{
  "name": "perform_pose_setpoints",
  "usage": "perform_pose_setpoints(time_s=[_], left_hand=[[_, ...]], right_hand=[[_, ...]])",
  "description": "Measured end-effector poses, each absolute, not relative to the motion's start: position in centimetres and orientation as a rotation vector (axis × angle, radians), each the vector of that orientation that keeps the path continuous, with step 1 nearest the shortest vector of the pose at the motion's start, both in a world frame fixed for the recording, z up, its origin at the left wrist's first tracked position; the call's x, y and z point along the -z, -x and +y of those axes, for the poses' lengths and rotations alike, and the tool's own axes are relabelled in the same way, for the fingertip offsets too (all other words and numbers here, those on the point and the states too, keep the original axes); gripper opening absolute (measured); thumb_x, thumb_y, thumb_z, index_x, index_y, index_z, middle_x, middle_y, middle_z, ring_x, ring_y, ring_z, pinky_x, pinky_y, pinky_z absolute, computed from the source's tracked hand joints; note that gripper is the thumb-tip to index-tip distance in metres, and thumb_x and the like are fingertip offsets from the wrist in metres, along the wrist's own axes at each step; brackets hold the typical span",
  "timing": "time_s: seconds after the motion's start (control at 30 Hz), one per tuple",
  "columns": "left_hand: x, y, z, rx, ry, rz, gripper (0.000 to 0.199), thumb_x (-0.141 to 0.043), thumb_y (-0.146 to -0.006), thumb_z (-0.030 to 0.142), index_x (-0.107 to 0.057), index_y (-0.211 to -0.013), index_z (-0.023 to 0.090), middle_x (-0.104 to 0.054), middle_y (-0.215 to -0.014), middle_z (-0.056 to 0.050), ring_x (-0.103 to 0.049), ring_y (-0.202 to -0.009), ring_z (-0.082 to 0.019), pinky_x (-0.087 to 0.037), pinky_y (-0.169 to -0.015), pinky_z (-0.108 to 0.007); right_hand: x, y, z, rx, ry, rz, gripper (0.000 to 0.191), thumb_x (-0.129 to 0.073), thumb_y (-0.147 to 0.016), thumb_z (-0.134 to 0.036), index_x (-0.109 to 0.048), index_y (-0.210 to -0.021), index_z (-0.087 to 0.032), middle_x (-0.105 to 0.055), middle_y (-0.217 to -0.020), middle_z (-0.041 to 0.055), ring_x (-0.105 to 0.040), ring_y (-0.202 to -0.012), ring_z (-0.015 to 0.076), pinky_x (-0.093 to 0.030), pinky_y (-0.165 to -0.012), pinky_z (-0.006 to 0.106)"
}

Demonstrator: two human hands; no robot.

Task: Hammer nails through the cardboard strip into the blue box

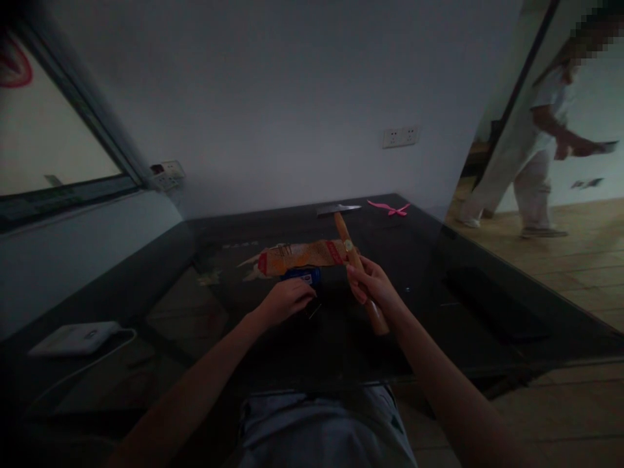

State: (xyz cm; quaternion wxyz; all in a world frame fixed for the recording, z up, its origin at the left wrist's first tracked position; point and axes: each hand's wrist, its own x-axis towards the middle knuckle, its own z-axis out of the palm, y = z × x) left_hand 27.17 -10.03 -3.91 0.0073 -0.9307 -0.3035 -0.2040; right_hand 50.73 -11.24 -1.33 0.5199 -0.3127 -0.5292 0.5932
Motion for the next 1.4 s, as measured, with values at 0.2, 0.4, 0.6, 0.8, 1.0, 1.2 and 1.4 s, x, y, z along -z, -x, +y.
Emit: perform_pose_setpoints(time_s=[0.2,0.4,0.6,0.8,1.0,1.2,1.4], left_hand=[[0.4,-25.9,-10.6,1.281,2.751,-1.146,0.016,-0.052,-0.084,0.025,-0.063,-0.094,0.019,-0.067,-0.093,-0.004,-0.061,-0.088,-0.015,-0.048,-0.082,-0.028],[-2.2,-24.9,-6.0,1.802,2.345,-1.466,0.015,-0.058,-0.078,0.029,-0.06,-0.084,0.016,-0.065,-0.083,-0.003,-0.062,-0.078,-0.013,-0.049,-0.075,-0.024],[-0.8,-25.3,-1.0,1.977,2.383,-1.436,0.013,-0.06,-0.073,0.026,-0.058,-0.078,0.014,-0.063,-0.075,-0.003,-0.061,-0.072,-0.013,-0.05,-0.072,-0.026],[0.5,-25.0,-0.6,1.744,2.621,-1.423,0.012,-0.059,-0.075,0.025,-0.06,-0.081,0.015,-0.064,-0.079,-0.004,-0.062,-0.075,-0.014,-0.049,-0.073,-0.026],[1.1,-24.9,-0.4,1.697,2.637,-1.463,0.009,-0.059,-0.075,0.021,-0.059,-0.08,0.015,-0.063,-0.078,-0.003,-0.061,-0.073,-0.013,-0.049,-0.071,-0.025],[1.0,-24.8,-0.5,1.696,2.628,-1.504,0.009,-0.059,-0.074,0.022,-0.059,-0.079,0.014,-0.063,-0.077,-0.003,-0.061,-0.072,-0.014,-0.049,-0.071,-0.026],[1.0,-24.7,-0.5,1.651,2.629,-1.559,0.01,-0.06,-0.073,0.022,-0.059,-0.079,0.014,-0.062,-0.076,-0.003,-0.06,-0.071,-0.014,-0.049,-0.069,-0.026]], right_hand=[[1.3,-50.6,-11.3,-1.439,0.756,-1.257,0.034,-0.067,-0.071,-0.038,-0.046,-0.091,-0.019,-0.044,-0.051,-0.0107,-0.033,-0.026,0.0023,-0.024,-0.025,0.017],[1.3,-50.4,-11.3,-1.463,0.746,-1.217,0.036,-0.069,-0.069,-0.037,-0.046,-0.09,-0.018,-0.045,-0.051,-0.0104,-0.034,-0.026,0.0019,-0.025,-0.025,0.015],[1.6,-50.4,-11.0,-1.457,0.739,-1.235,0.034,-0.069,-0.069,-0.038,-0.044,-0.08,-0.019,-0.045,-0.049,-0.0107,-0.034,-0.026,0.0013,-0.025,-0.025,0.014],[2.0,-50.3,-10.9,-1.456,0.745,-1.268,0.032,-0.068,-0.07,-0.038,-0.043,-0.079,-0.019,-0.046,-0.049,-0.0109,-0.034,-0.026,0.0014,-0.027,-0.025,0.014],[1.8,-50.1,-11.2,-1.477,0.784,-1.306,0.037,-0.068,-0.069,-0.039,-0.044,-0.087,-0.018,-0.046,-0.047,-0.0112,-0.034,-0.025,0.0023,-0.026,-0.025,0.015],[1.8,-50.0,-11.3,-1.472,0.807,-1.315,0.037,-0.066,-0.071,-0.039,-0.044,-0.091,-0.018,-0.046,-0.049,-0.0111,-0.034,-0.026,0.0019,-0.026,-0.026,0.015],[2.0,-50.0,-11.3,-1.456,0.822,-1.34,0.037,-0.066,-0.071,-0.041,-0.043,-0.089,-0.018,-0.046,-0.049,-0.011,-0.034,-0.026,0.0022,-0.026,-0.027,0.015]])
